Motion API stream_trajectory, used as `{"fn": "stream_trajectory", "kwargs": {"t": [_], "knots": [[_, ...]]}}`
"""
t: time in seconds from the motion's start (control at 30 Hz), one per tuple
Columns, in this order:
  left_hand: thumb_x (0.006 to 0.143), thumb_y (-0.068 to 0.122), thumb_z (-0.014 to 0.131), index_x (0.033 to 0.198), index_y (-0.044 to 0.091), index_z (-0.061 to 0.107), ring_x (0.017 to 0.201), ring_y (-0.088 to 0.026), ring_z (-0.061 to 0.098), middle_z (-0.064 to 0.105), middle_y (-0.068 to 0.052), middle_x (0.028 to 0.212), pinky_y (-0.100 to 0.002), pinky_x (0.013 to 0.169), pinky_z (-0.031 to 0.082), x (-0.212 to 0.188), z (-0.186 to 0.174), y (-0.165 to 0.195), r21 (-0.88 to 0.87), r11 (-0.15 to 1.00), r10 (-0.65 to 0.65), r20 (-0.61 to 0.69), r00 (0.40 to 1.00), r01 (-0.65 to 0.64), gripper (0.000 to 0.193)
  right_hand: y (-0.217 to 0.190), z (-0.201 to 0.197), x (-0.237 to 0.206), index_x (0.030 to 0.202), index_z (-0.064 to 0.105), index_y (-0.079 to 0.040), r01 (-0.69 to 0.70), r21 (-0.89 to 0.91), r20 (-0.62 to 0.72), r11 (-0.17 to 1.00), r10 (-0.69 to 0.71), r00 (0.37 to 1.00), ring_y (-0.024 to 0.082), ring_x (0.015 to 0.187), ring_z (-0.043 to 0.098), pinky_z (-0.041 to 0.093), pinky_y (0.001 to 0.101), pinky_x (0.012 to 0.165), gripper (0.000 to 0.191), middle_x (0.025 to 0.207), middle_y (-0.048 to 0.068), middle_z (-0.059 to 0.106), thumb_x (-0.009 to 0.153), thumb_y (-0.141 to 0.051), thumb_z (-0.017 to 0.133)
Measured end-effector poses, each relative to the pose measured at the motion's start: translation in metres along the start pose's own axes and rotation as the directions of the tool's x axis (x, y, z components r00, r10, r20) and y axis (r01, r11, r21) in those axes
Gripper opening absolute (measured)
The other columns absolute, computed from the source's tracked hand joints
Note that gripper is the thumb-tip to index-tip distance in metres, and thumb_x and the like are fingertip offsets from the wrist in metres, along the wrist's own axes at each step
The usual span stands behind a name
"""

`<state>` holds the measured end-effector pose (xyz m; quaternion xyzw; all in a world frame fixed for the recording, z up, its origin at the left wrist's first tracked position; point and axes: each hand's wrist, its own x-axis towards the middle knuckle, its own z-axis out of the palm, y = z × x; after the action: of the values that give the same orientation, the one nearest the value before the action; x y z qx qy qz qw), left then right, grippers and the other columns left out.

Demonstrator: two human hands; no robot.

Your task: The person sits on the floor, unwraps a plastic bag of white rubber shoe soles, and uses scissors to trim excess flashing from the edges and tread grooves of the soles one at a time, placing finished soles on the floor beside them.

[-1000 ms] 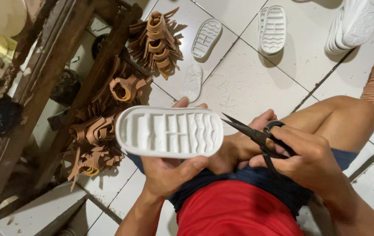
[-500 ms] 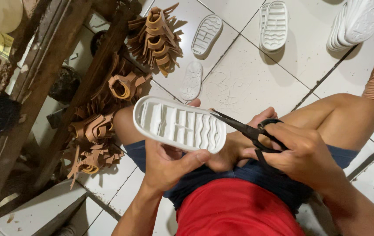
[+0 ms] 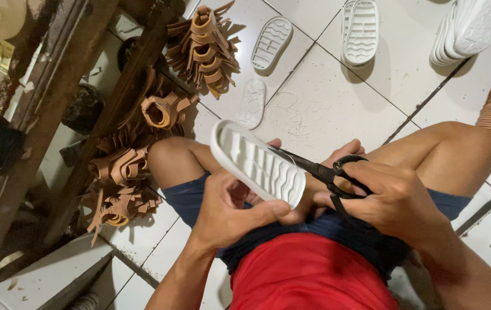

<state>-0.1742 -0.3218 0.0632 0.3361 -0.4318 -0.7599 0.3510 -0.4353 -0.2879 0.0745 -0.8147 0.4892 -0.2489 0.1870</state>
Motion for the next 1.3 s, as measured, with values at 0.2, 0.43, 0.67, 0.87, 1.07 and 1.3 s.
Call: {"fn": "stream_trajectory", "kwargs": {"t": [0.2, 0.43, 0.67, 0.87, 1.07, 1.3], "knots": [[0.077, 0.013, 0.089, 0.137, -0.004, 0.061, 0.101, -0.013, 0.07, 0.075, -0.008, 0.111, -0.027, 0.093, 0.058, 0.002, 0.002, 0.019, 0.228, 0.973, -0.059, 0.07, 0.996, 0.041, 0.068, -0.009, 0.002, 0.01, 0.069, 0.062, -0.005, 0.075, -0.008, -0.084, 0.997, -0.076, 0.994, 0.019, 0.065, 0.061, 0.048, 0.0334, 0.054, 0.019, 0.08, 0.007, 0.059, 0.077, -0.01, 0.078], [0.072, 0.018, 0.094, 0.123, 0.0, 0.068, 0.109, -0.015, 0.071, 0.076, -0.009, 0.116, -0.031, 0.101, 0.058, 0.006, -0.015, 0.046, 0.417, 0.899, 0.016, 0.275, 0.961, -0.134, 0.06, -0.022, 0.012, 0.02, 0.076, 0.059, 0.004, -0.087, 0.162, -0.132, 0.983, 0.109, 0.985, 0.016, 0.062, 0.062, 0.048, 0.0321, 0.056, 0.015, 0.077, 0.006, 0.06, 0.075, 0.003, 0.074], [0.069, 0.022, 0.097, 0.137, -0.003, 0.06, 0.109, -0.016, 0.073, 0.074, -0.008, 0.119, -0.03, 0.102, 0.058, 0.007, -0.037, 0.035, 0.168, 0.984, -0.135, 0.479, 0.868, 0.06, 0.081, -0.019, 0.029, 0.012, 0.077, 0.061, 0.0, -0.039, 0.169, -0.194, 0.985, 0.072, 0.978, 0.015, 0.056, 0.057, 0.046, 0.0315, 0.056, 0.017, 0.068, 0.007, 0.059, 0.075, -0.001, 0.079], [0.086, 0.019, 0.088, 0.149, -0.006, 0.054, 0.118, -0.018, 0.071, 0.074, -0.012, 0.129, -0.034, 0.108, 0.059, 0.007, -0.017, 0.012, 0.128, 0.988, -0.13, 0.392, 0.911, 0.086, 0.075, 0.014, 0.046, -0.011, 0.092, 0.072, -0.003, -0.535, 0.629, 0.257, 0.565, 0.499, 0.828, 0.015, 0.047, 0.058, 0.042, 0.0269, 0.047, 0.017, 0.063, 0.005, 0.07, 0.078, -0.009, 0.078], [0.093, 0.014, 0.076, 0.16, 0.001, 0.028, 0.136, -0.026, 0.059, 0.053, -0.017, 0.15, -0.038, 0.116, 0.051, 0.016, 0.004, 0.005, -0.278, 0.96, 0.004, 0.127, 0.992, 0.032, 0.084, 0.025, 0.083, -0.037, 0.102, 0.063, 0.004, -0.358, 0.898, 0.441, -0.257, 0.489, 0.753, 0.018, 0.044, 0.062, 0.047, 0.0287, 0.039, 0.027, 0.069, 0.012, 0.07, 0.083, -0.009, 0.077], [0.091, 0.013, 0.079, 0.158, -0.007, 0.034, 0.134, -0.039, 0.061, 0.054, -0.028, 0.148, -0.05, 0.114, 0.053, 0.013, 0.002, 0.003, -0.393, 0.911, 0.052, -0.193, 0.98, -0.125, 0.083, 0.025, 0.046, -0.037, 0.106, 0.072, 0.004, -0.466, 0.718, 0.239, 0.517, 0.446, 0.863, 0.016, 0.066, 0.059, 0.044, 0.0256, 0.061, 0.038, 0.074, 0.005, 0.066, 0.078, -0.019, 0.082]]}}
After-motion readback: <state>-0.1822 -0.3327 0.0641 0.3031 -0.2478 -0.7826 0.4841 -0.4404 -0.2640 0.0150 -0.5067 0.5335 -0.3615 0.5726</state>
